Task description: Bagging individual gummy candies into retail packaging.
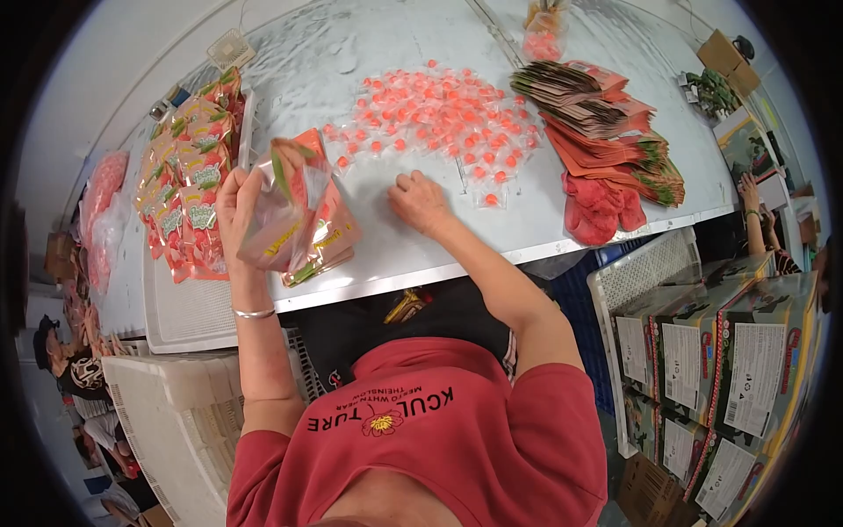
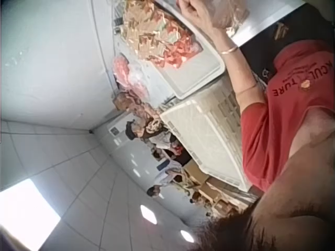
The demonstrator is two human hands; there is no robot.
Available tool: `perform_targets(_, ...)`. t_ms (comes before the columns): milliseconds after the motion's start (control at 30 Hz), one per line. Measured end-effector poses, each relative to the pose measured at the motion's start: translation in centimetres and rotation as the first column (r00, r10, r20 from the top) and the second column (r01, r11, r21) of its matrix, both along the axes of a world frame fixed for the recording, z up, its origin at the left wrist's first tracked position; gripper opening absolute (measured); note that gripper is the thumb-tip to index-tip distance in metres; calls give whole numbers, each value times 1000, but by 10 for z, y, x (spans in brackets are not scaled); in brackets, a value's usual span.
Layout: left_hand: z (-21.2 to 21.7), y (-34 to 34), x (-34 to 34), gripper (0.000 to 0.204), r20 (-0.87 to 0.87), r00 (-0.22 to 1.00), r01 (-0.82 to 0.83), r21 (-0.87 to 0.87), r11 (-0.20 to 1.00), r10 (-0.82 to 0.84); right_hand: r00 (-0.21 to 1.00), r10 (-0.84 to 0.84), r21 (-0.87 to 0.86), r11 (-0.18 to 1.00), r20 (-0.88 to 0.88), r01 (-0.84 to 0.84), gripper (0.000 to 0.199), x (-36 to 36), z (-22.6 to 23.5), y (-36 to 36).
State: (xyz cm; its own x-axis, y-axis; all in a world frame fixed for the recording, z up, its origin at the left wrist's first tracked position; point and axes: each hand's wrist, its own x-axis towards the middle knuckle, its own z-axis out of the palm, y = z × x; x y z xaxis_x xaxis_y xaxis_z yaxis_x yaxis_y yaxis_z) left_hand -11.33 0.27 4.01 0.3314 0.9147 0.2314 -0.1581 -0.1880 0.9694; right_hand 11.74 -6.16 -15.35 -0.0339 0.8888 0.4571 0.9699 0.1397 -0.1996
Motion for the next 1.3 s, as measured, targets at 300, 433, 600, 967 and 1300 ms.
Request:
perform_targets(300, -27, -13, 78, 21, -410, 906, 52, 363, 931, 109, -510, 392, 379, 915, -766, 136, 14, -1, 195, 7)
perform_targets(433, -54, -1, 99, 22, -313, 942, -14, 330, 944, 123, 397, 232, 278, 958, -888, 63, 17, -24, 195, 19)
perform_targets(600, -54, 4, 108, 22, 18, 998, -59, -15, 998, 60, 956, 198, 467, 881, -217, -76, 20, -25, 156, 6)
perform_targets(967, -27, -19, 137, 17, -176, 945, -155, 507, 848, 277, 832, -175, 129, 951, -526, 281, 34, 1, 199, 39)
perform_targets(1300, -41, 26, 106, 26, -3, 1000, -9, -54, 999, 9, 750, 392, 9, 889, -533, -458, 36, 15, 212, 8)
